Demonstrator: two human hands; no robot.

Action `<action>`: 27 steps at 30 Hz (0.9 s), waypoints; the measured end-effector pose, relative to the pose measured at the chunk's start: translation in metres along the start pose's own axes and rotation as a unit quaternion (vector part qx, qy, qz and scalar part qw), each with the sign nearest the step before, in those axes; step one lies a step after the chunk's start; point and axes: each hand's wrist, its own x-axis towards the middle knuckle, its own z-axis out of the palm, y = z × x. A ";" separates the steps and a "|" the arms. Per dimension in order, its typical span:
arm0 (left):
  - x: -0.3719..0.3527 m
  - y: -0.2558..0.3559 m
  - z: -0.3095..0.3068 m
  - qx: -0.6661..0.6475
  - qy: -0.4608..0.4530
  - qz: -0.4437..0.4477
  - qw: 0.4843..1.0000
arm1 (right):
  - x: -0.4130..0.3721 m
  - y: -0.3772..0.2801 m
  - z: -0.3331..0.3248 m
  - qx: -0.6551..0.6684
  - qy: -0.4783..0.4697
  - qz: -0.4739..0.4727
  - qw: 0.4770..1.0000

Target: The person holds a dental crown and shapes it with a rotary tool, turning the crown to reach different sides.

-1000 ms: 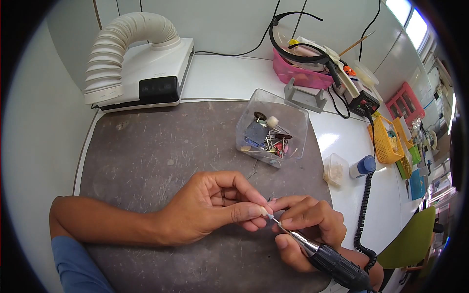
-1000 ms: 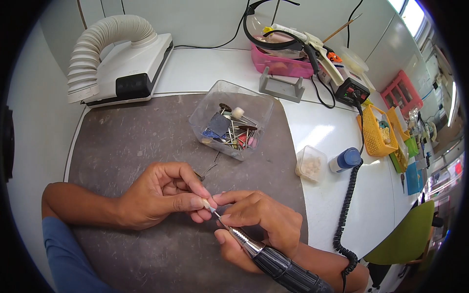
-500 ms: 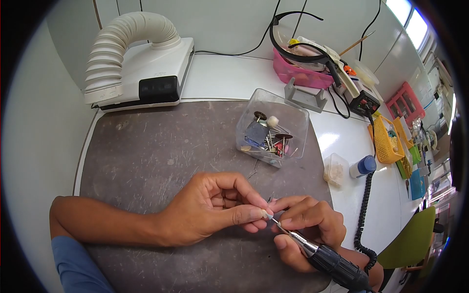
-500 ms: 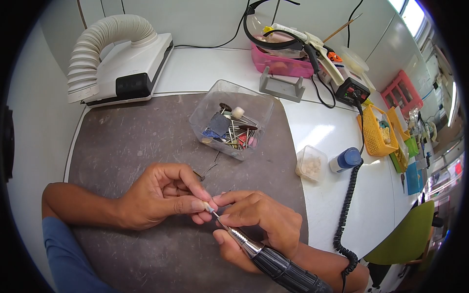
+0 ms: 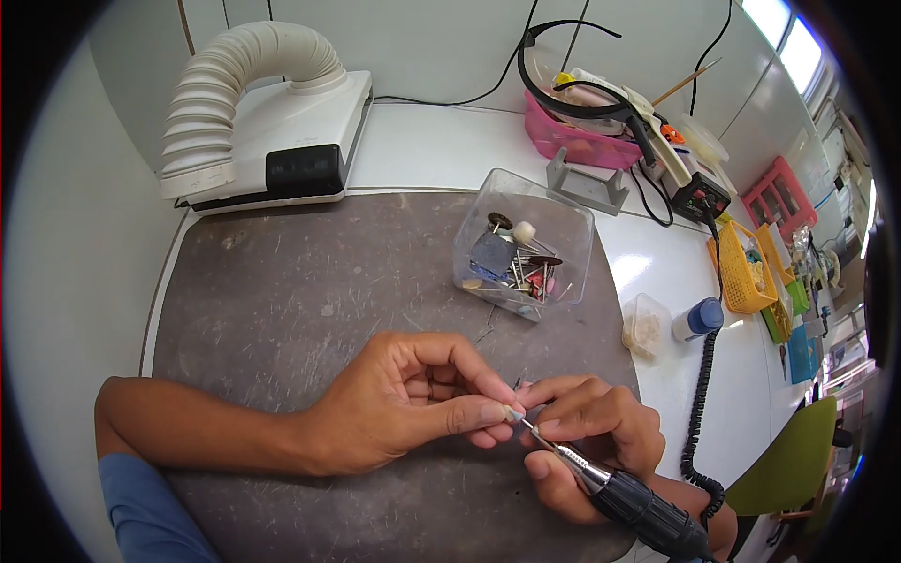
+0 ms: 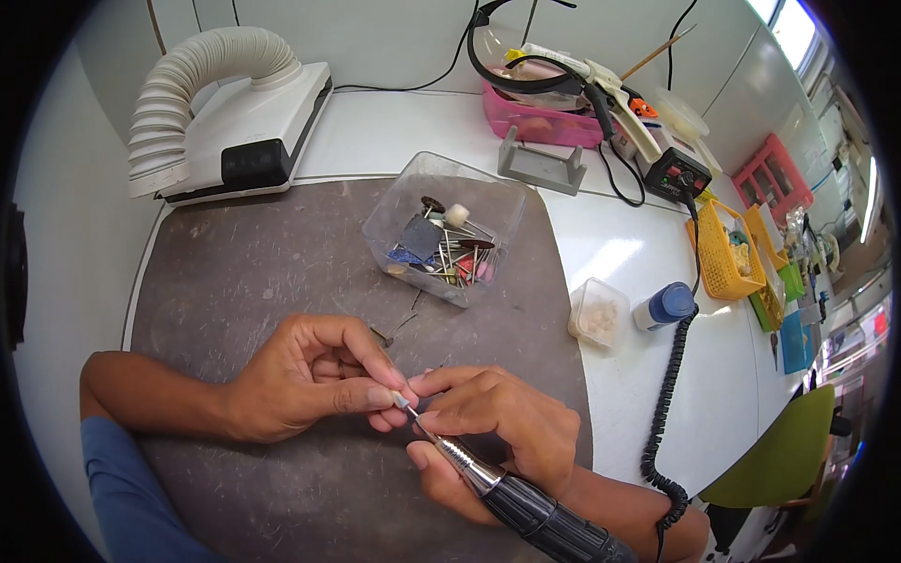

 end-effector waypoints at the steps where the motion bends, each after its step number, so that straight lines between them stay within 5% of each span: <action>1: 0.000 0.000 0.000 0.001 0.000 -0.001 1.000 | 0.001 0.000 0.001 0.000 0.000 0.000 1.000; 27: 0.001 0.000 0.000 -0.030 0.011 -0.006 0.999 | 0.003 -0.003 0.004 0.025 0.041 0.013 0.999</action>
